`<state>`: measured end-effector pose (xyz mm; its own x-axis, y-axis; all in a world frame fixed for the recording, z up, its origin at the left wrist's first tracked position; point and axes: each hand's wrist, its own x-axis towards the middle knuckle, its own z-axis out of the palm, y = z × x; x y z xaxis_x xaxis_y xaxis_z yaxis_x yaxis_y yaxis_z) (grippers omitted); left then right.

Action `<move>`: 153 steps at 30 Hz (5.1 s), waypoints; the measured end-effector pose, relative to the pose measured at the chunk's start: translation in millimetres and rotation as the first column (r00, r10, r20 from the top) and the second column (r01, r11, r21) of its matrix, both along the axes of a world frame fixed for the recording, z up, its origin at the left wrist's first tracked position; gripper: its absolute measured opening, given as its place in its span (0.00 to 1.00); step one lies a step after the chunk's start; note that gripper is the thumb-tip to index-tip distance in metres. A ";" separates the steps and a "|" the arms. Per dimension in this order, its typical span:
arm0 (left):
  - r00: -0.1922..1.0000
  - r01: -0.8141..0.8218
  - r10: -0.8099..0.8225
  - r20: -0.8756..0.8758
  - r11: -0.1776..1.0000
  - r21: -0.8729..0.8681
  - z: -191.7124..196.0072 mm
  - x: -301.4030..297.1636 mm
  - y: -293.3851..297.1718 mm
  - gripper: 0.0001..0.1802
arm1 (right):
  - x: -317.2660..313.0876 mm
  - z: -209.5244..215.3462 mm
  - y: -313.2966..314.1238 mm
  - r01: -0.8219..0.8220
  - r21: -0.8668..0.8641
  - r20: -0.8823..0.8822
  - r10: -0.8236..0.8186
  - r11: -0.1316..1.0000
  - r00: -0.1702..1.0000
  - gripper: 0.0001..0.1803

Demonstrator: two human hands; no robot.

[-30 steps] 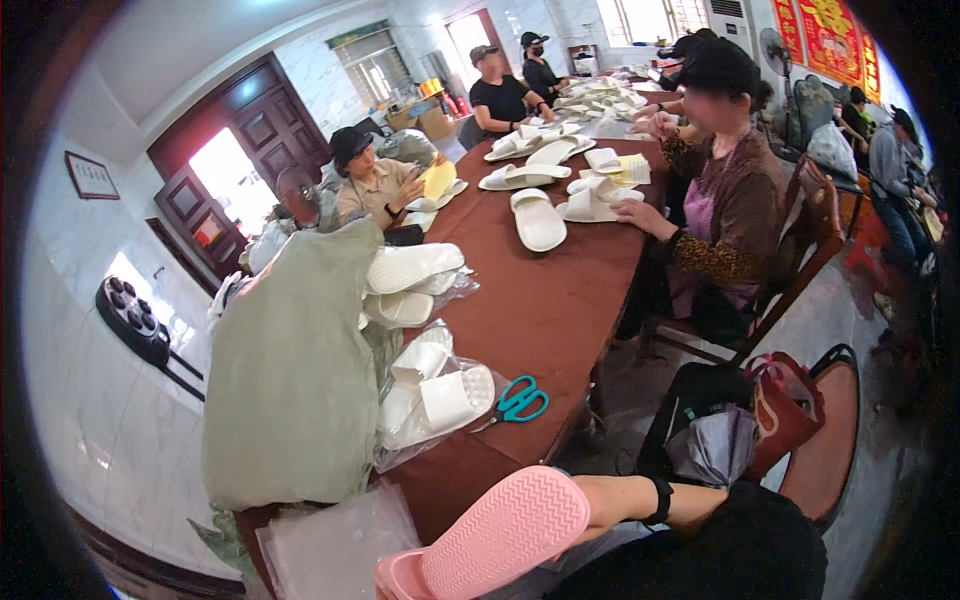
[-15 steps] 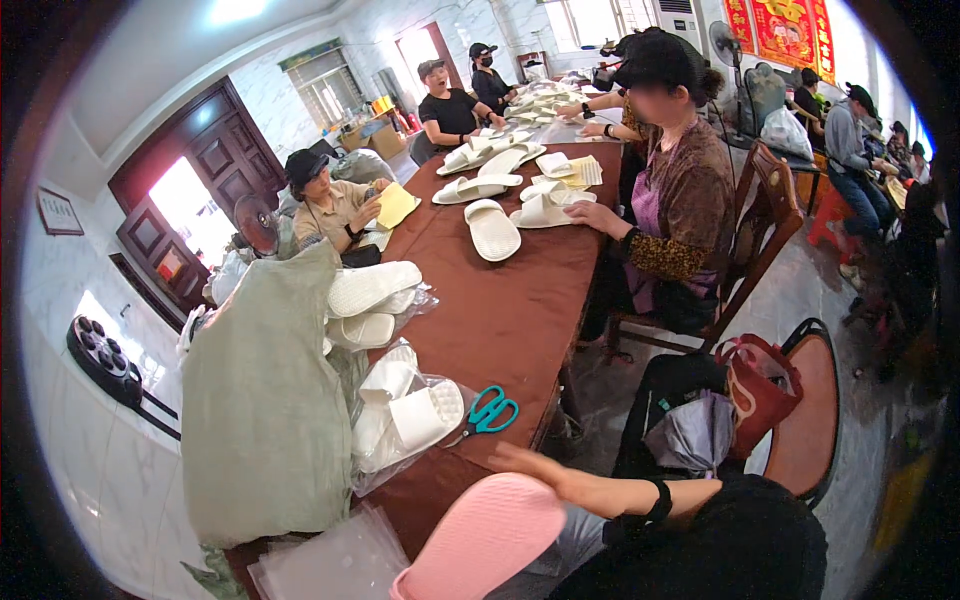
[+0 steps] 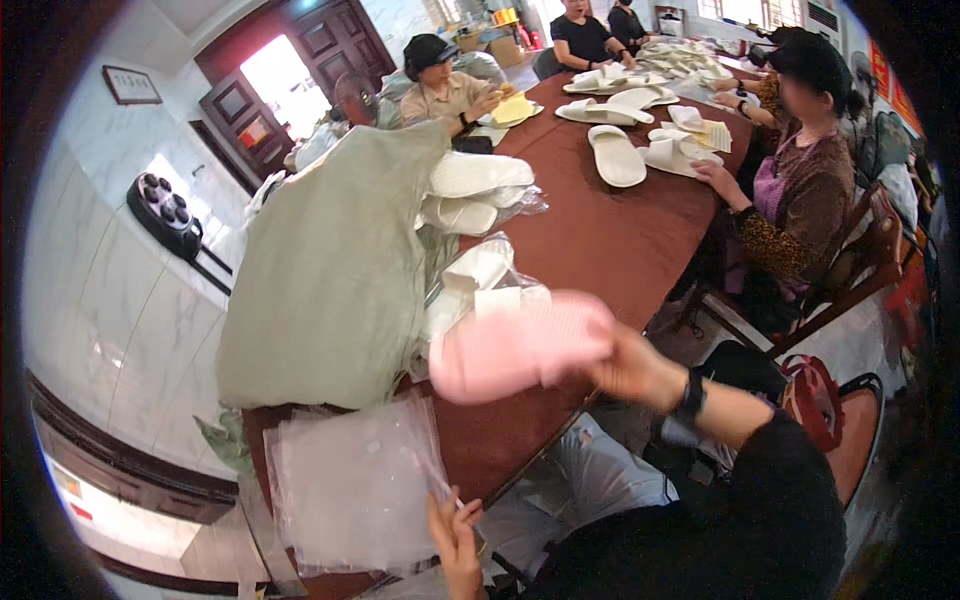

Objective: Pack slippers into plastic bags and trim excess thread or tags.

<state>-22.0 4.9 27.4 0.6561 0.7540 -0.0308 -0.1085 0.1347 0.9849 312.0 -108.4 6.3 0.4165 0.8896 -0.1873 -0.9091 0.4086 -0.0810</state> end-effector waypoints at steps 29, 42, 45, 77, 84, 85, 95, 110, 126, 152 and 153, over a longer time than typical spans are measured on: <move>0.946 -0.278 0.311 -0.094 0.925 0.259 22.6 -72.4 10.7 0.20 | 90.7 201.8 145.8 -0.190 -0.286 0.536 -0.007 0.939 -0.844 0.22; 0.993 -0.036 0.082 -0.085 0.894 0.447 53.9 -41.3 98.0 0.42 | 10.5 235.9 222.4 -0.543 -0.479 0.538 -0.258 0.690 -0.802 0.23; 0.983 0.005 0.110 -0.149 0.789 0.614 67.9 -2.3 143.9 0.44 | -1.4 227.6 239.8 -0.531 -0.618 0.469 -0.270 0.580 -0.841 0.22; 0.533 0.475 0.243 -0.811 0.707 0.524 -53.8 13.7 279.7 0.21 | -31.5 -16.3 70.7 0.602 -0.285 0.334 0.666 0.746 -0.667 0.24; 0.854 -0.020 0.295 -0.428 0.841 0.541 -30.2 56.0 278.1 0.19 | -53.4 -15.5 95.1 0.000 -0.224 0.966 0.222 0.975 -0.130 0.34; 0.805 0.106 0.214 -0.553 0.865 0.490 -27.8 53.7 282.1 0.18 | -50.0 -7.8 102.9 -0.172 -0.207 0.977 0.212 0.963 0.013 0.36; 0.969 -0.065 0.079 -0.234 0.996 0.066 -21.3 54.1 248.2 0.15 | -36.3 -18.8 153.9 -0.023 -0.168 0.571 0.078 0.985 -0.817 0.31; 0.848 -0.161 0.195 0.493 0.981 -0.111 74.6 13.8 209.4 0.06 | -26.4 -29.8 118.8 -0.103 -0.354 0.923 0.329 0.930 -0.199 0.24; 0.537 -0.246 0.836 -0.112 0.283 0.927 45.7 -135.9 285.3 0.08 | -58.4 -1.5 92.1 0.329 -0.104 0.807 0.273 0.939 -0.524 0.15; 0.456 0.005 0.740 -0.495 0.554 0.832 -46.4 -216.5 309.5 0.12 | -171.4 -12.3 255.2 0.002 -0.270 0.613 0.174 0.963 -0.771 0.10; 0.417 0.024 0.778 -0.469 0.507 0.862 -50.0 -219.6 304.5 0.12 | -170.7 -8.1 255.2 0.021 -0.380 0.611 0.268 0.925 -0.745 0.15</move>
